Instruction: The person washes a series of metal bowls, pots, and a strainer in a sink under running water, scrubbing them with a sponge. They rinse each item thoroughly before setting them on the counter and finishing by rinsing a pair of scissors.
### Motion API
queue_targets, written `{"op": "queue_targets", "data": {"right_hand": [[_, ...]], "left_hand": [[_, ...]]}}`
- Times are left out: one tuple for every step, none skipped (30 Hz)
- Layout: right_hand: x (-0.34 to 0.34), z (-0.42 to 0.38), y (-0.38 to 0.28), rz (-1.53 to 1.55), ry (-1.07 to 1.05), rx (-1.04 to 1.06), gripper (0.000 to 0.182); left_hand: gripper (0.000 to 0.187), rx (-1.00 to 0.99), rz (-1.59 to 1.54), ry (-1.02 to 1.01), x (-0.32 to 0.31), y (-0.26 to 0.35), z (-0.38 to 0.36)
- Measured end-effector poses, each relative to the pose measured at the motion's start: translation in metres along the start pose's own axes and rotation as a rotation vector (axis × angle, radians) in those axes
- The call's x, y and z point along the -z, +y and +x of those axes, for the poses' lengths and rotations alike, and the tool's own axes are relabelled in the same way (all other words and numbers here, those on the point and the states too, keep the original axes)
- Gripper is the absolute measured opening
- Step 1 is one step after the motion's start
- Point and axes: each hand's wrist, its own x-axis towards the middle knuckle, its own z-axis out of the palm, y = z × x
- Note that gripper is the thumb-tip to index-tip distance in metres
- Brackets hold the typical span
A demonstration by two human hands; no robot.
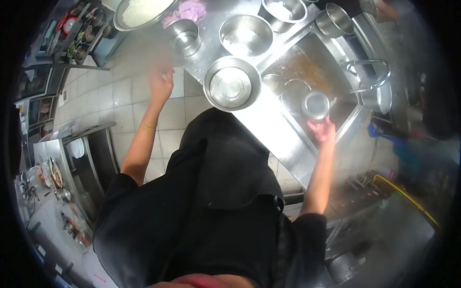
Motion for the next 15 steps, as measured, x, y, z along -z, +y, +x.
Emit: {"op": "queue_targets", "data": {"right_hand": [[-0.01,-0.021,-0.001,-0.017,-0.058,0.052,0.043],[-0.039,-0.043,-0.004,-0.034,-0.12,0.098,0.043],[-0.078,-0.061,-0.012,-0.11,-0.207,0.199,0.042],[-0.116,-0.082,-0.019,-0.18,-0.291,0.297,0.041],[-0.151,-0.09,-0.024,-0.247,-0.133,0.402,0.038],[-0.179,-0.091,-0.031,-0.331,-0.213,0.541,0.028],[-0.203,-0.083,-0.036,-0.421,-0.316,0.674,0.024],[-0.248,-0.082,-0.034,-0.597,-0.19,0.764,0.021],[-0.286,-0.075,-0.035,-0.807,-0.151,0.8,0.022],[-0.32,-0.055,-0.027,-0.949,-0.171,0.942,0.032],[-0.369,-0.06,-0.013,-1.083,-0.098,1.022,0.026],[-0.393,-0.039,-0.008,-1.285,-0.28,1.106,0.025],[-0.416,-0.009,0.012,-1.254,-0.311,1.24,0.022],[-0.439,0.011,0.023,-1.389,-0.338,1.303,0.02],[-0.455,0.026,0.032,-1.511,-0.339,1.337,0.02]], "left_hand": [[0.038,-0.003,-0.012,0.013,-0.003,-0.002,0.002],[0.04,0.077,-0.049,0.009,-0.007,-0.005,0.0],[0.043,0.158,-0.081,-0.002,-0.009,-0.01,-0.001],[0.043,0.159,-0.079,-0.004,-0.012,-0.013,0.0],[0.041,0.212,-0.072,0.06,-0.017,-0.017,0.006],[0.04,0.268,-0.065,0.117,-0.019,-0.022,0.01],[0.04,0.274,-0.065,0.106,-0.022,-0.032,0.016],[0.04,0.196,0.019,0.053,-0.028,-0.045,0.025],[0.041,0.113,0.1,0.007,-0.033,-0.054,0.032],[0.041,0.117,0.092,0.005,-0.034,-0.059,0.034],[0.04,0.211,0.098,-0.055,-0.035,-0.063,0.036],[0.04,0.3,0.106,-0.115,-0.036,-0.068,0.039],[0.04,0.299,0.1,-0.128,-0.038,-0.075,0.038],[0.039,0.215,0.153,-0.061,-0.041,-0.084,0.031],[0.038,0.139,0.202,-0.002,-0.046,-0.087,0.018]]}}
